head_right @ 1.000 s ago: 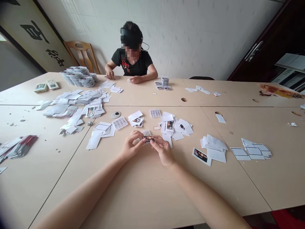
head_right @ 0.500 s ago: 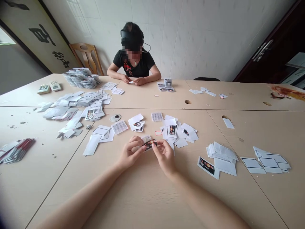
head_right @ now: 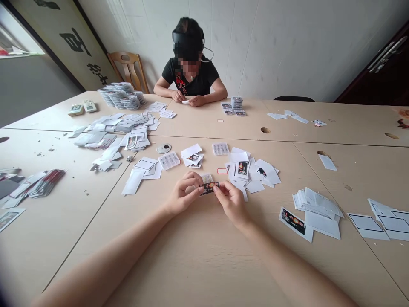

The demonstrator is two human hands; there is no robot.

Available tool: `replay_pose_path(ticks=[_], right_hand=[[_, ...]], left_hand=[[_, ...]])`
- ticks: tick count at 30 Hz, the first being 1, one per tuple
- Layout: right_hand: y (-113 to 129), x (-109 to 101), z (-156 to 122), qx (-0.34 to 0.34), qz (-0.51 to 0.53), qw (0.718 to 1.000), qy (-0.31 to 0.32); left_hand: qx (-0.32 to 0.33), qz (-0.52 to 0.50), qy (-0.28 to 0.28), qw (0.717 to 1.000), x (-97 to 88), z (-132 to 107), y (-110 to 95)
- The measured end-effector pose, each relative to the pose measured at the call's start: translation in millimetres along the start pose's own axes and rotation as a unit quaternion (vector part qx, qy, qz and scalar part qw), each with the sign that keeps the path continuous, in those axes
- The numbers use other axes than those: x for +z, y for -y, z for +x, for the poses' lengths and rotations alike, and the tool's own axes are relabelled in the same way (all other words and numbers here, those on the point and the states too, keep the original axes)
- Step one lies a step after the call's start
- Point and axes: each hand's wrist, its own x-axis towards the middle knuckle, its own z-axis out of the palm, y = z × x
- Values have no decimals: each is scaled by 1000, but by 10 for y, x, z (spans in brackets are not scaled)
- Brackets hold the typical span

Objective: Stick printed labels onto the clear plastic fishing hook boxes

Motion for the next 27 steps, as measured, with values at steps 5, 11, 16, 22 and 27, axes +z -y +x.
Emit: replay_pose_path(ticks=[5, 11, 16, 22, 27], right_hand=[[22, -11, 15, 12, -14, 1000, 6], [23, -65, -64, 36, -37, 999, -17], [103, -104, -175, 47, -34, 998, -25], [174, -111, -151, 63, -40, 997, 17], [146, -149, -158, 89, -59, 993, 43]], left_hand=[[-7, 25, 2, 1000, 8, 19, 4], [-24, 10, 15, 1000, 0, 22, -48], [-29, 0, 42, 999, -8, -28, -112], [-48, -12, 71, 996, -29, -75, -131], [-73, -26, 73, 994, -34, -63, -123]])
